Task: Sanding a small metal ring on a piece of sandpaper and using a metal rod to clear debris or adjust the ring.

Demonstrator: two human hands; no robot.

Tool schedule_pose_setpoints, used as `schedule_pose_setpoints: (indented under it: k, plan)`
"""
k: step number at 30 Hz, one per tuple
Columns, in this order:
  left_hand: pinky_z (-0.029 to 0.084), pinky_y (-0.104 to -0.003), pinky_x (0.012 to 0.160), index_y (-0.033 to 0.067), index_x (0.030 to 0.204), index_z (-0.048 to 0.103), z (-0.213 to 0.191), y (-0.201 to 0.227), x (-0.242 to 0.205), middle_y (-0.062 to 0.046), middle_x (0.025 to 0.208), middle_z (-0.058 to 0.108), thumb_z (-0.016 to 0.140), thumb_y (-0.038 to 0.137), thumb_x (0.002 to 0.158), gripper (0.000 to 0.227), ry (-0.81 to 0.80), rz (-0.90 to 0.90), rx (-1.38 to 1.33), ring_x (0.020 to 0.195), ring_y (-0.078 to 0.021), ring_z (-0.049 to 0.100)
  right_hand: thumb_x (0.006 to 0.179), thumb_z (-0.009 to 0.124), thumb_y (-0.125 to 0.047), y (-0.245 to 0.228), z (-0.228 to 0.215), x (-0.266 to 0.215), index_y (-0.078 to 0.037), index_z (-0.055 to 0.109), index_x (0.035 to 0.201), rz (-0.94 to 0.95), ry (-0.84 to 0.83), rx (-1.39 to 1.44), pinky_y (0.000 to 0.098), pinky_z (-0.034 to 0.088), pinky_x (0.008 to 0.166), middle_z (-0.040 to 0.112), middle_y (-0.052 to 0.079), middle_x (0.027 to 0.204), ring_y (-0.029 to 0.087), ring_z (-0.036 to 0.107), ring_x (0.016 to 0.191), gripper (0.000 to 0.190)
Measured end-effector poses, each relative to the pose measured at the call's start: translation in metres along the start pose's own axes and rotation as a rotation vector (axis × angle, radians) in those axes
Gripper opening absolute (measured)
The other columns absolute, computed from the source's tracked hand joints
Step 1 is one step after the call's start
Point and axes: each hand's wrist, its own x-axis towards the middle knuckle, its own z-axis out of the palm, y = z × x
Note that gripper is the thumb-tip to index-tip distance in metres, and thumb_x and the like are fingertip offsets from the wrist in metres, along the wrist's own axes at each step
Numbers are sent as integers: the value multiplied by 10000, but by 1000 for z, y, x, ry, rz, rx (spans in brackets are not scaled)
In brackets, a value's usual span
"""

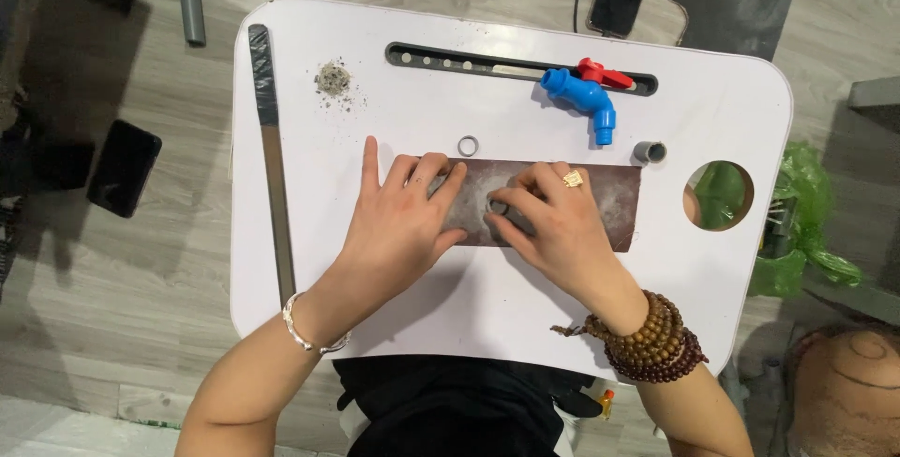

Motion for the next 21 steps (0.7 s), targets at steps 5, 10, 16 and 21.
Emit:
schedule_pose_setpoints:
  k: [5, 10, 16, 21]
  plan:
    - [163, -855, 1126, 33, 1404, 654, 3, 0, 0, -150, 1290, 574, 895, 384, 783, 753, 2, -13, 13, 1152, -342, 581, 903, 829, -140, 6, -18, 2, -124, 774, 1080, 84, 59, 109, 377, 513, 848, 643, 49, 1006, 246, 633, 936, 186]
    - [146, -841, 1149, 50, 1414, 641, 0, 2, -1, -137, 1307, 554, 886, 389, 788, 752, -26, -19, 26, 1179, -333, 558, 889, 851, -85, 4, -31, 1, -114, 795, 1115, 192, 140, 339, 330, 563, 869, 724, 40, 1034, 222, 681, 961, 235]
    - [163, -800, 1175, 46, 1417, 635, 3, 0, 1, -128, 1310, 552, 862, 405, 810, 741, -43, -19, -7, 1181, -328, 553, 857, 784, 25, 21, -35, -14, 95, 718, 1160, 283, 168, 1133, 351, 603, 809, 779, 220, 956, 215, 687, 884, 318]
    - [182, -792, 1168, 65, 1413, 637, -5, 4, 2, -120, 1298, 564, 848, 430, 829, 720, -60, -27, 16, 1179, -326, 569, 873, 724, 21, 34, -27, -22, 167, 682, 1128, 261, 253, 1552, 426, 634, 775, 774, 288, 954, 280, 748, 875, 296]
